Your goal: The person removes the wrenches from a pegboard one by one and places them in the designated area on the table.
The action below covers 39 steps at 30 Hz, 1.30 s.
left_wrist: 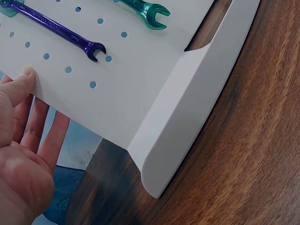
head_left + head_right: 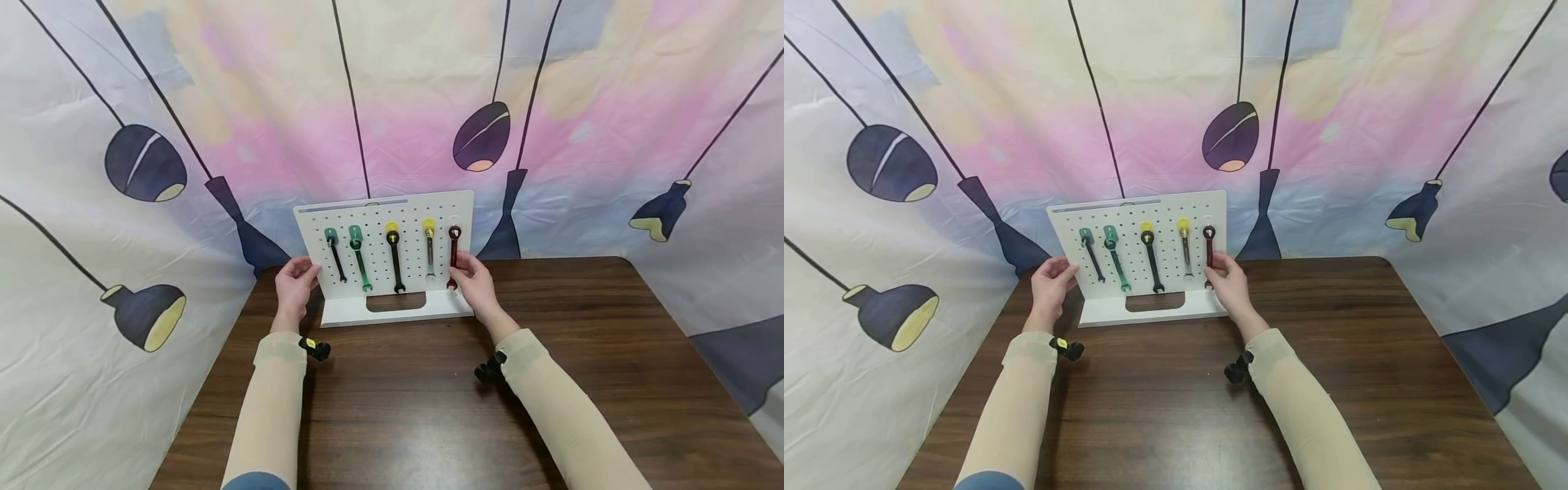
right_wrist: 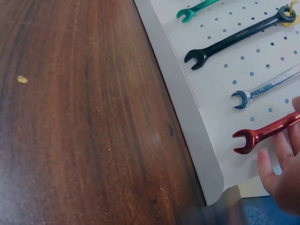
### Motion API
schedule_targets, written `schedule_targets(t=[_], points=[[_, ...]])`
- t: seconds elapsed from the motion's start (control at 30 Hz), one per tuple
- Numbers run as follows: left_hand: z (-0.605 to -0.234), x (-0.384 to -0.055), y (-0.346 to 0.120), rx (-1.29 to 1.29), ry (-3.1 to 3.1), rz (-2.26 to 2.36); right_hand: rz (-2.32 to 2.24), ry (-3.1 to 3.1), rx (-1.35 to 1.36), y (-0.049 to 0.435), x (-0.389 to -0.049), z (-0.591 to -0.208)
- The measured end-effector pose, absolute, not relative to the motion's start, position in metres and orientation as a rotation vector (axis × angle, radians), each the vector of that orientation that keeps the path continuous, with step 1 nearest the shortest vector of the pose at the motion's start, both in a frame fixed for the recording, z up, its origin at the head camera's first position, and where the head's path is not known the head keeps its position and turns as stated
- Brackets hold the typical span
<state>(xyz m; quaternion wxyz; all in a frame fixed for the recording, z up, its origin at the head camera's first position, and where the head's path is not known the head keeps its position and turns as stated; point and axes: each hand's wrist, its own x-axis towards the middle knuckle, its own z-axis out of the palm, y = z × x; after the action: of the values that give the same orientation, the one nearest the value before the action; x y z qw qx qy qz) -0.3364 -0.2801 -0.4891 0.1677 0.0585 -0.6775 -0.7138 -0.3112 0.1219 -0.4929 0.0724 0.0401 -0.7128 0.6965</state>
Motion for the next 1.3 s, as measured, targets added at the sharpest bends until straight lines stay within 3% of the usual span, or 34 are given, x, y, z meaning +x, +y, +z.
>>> schedule_targets(t=[0.2, 0.4, 0.9, 1.3], points=[[-0.491, -0.337, -0.281, 0.173, -1.926, -2.025, 2.095, -2.151, 0.146, 0.119, -0.287, -0.465], [-0.491, -0.336, -0.281, 0.181, -1.924, -2.033, 2.034, -2.173, 0.152, 0.120, -0.283, -0.465], [-0.491, -0.336, -0.280, 0.193, -1.916, -2.037, 2.046, -2.159, 0.180, 0.128, -0.304, -0.501], [-0.488, -0.336, -0.279, 0.179, -1.898, -2.059, 2.042, -2.147, 0.199, 0.131, -0.300, -0.501]])
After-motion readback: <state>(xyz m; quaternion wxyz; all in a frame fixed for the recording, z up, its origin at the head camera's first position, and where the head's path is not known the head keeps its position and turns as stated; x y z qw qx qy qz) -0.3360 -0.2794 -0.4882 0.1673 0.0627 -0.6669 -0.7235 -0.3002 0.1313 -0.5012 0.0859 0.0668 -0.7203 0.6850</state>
